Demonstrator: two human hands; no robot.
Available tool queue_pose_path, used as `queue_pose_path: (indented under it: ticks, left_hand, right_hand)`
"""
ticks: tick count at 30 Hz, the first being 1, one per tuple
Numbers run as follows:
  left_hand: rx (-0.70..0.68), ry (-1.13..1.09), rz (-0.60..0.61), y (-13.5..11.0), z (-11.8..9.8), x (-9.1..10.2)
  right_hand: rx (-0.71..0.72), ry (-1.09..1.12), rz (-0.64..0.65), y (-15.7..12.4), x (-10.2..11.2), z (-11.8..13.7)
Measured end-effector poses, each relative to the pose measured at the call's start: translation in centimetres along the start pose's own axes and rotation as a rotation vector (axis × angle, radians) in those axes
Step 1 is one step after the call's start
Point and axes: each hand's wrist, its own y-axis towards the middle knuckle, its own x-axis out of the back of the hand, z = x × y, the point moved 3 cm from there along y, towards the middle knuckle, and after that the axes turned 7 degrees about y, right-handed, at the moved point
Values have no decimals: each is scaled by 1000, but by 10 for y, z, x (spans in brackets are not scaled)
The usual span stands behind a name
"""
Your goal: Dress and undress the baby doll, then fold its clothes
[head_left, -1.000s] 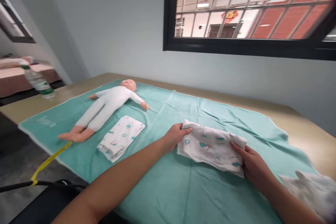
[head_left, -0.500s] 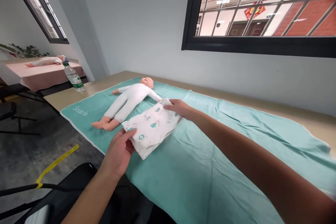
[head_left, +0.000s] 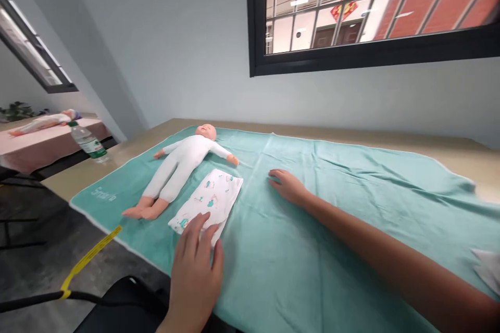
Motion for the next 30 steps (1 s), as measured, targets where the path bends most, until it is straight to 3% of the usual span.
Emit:
queue_pose_path:
  ticks: [3,7,15,17,19,20,22,25,27,30]
  left_hand:
    - [-196,289,164,29,-14,-24]
    - [-199,593,338,58,-11,-44]
    - [-143,718,576,68,5,-15]
    - [-123,709,679,73,-10,-11]
    - [-109,700,778,81,-40,-14]
    - [-100,701,769,88,-60,-18]
    - [-229,607,673,103,-108,-38]
    - [-410,278,471,127,-172,-89]
    - [-413,10,434,140,-195,-133]
    - [-344,-81,484,149,-207,-198]
  right_hand:
    - [13,9,-31,-38,22,-26]
    - [104,-36,-30,-64,37,-38]
    - [166,-103,-22,-67,36,-37]
    - [168,-93,-23,-67,36,-37]
    - [170,-83,-27,-68,36,-38]
    - [172,-73,-31,-69,36,-38]
    - [178,-25,-38,-70,34,-37]
    - [124,243,-77,-70,32,-40]
    - [-23,549,-150,-66,34,-50]
    - [-199,720,-299,-57,46,-73]
